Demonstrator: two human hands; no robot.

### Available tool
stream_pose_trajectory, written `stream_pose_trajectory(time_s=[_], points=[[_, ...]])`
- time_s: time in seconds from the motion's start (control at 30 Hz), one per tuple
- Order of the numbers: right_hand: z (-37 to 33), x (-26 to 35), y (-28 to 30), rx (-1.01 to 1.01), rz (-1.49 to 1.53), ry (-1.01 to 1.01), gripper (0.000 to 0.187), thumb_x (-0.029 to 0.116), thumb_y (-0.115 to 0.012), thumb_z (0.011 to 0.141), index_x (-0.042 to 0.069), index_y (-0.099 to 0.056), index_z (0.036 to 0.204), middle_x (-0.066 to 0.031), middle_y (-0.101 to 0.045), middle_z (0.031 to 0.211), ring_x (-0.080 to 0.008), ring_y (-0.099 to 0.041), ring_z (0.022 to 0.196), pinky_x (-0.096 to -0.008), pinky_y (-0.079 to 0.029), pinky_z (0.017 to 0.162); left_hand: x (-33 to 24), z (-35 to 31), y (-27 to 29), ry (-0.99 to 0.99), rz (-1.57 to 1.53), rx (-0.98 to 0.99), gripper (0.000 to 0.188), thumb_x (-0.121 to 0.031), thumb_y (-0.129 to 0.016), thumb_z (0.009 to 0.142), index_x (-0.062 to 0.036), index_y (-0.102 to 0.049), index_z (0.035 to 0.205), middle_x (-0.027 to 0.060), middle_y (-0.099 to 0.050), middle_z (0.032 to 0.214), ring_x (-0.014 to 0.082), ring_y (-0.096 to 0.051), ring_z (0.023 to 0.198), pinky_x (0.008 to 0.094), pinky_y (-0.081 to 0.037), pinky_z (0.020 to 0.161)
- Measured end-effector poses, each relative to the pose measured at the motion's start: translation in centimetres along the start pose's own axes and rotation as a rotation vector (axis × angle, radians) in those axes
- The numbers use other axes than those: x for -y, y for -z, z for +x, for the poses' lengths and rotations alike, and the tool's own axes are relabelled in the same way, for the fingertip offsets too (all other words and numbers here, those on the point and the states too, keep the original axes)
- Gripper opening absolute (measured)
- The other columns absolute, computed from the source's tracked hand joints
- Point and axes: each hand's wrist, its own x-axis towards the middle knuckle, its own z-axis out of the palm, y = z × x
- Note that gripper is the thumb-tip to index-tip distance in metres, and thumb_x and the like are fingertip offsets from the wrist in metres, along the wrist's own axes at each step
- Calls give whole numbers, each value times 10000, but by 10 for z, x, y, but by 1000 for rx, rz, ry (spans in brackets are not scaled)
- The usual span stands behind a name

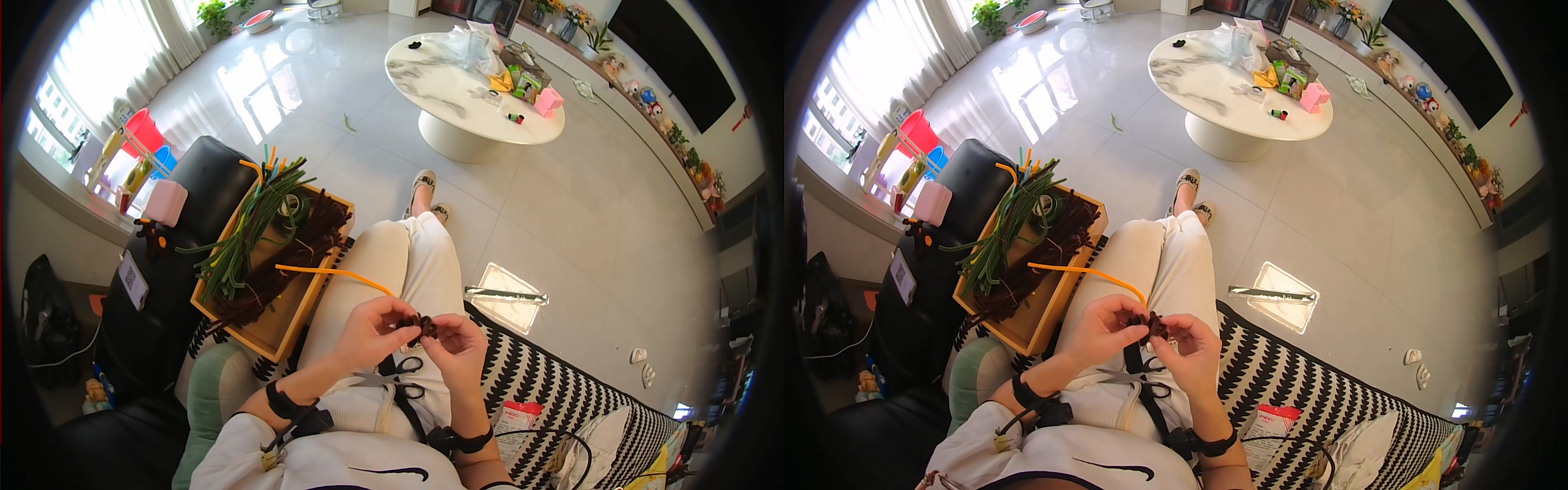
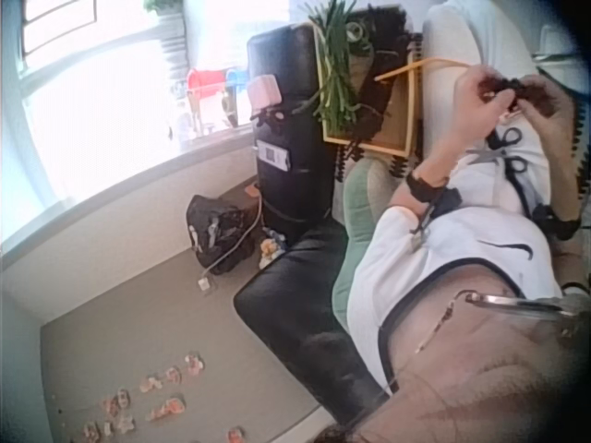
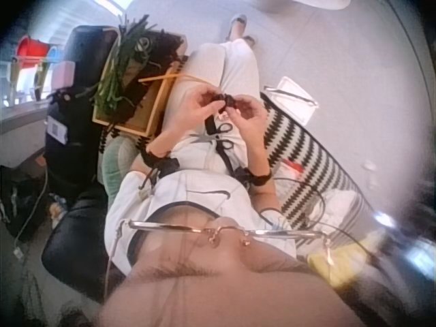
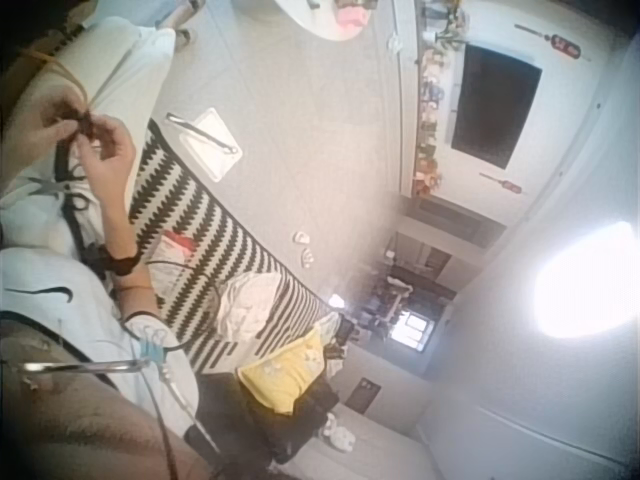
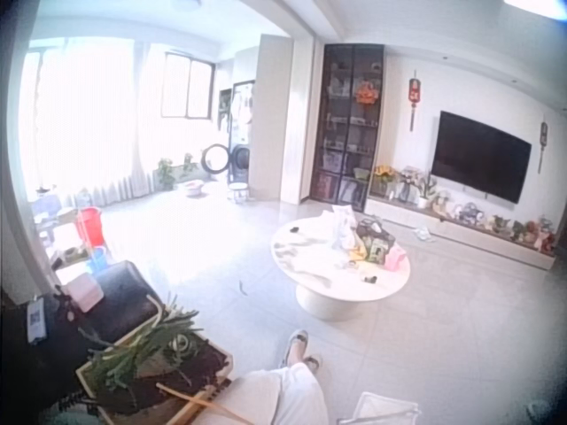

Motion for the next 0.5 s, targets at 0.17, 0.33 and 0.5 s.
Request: stream_pose_trajectory(time_s=[0.17, 0.33, 0.5], points=[[2, 1, -2, -58, 21, 23, 271, -103, -672, 747, -42, -599, 1000, -79, -636, 915, -118, -607, 805, -229, -504, 734, 2, -2, -15, 28, -243, -204, 213, 0, -619, 846, 24, -561, 1049, 54, -617, 924, 89, -600, 774, 220, -499, 673], [1, -2, 4, -104, -3, 5, 274, -94, -676, 753, -43, -600, 1012, -72, -638, 902, -118, -608, 797, -230, -508, 729, -8, 6, -6, 62, 12, -42, 256, -4, -634, 836, 24, -564, 1080, 55, -621, 944, 92, -603, 809, 222, -500, 696], [3, -2, 7, -87, 33, 19, 289, -91, -674, 758, -41, -601, 1033, -77, -637, 927, -126, -611, 826, -236, -502, 761, -6, 7, 1, 138, 73, -15, 257, 1, -640, 827, 21, -571, 1074, 51, -622, 974, 100, -599, 876, 235, -498, 773]])
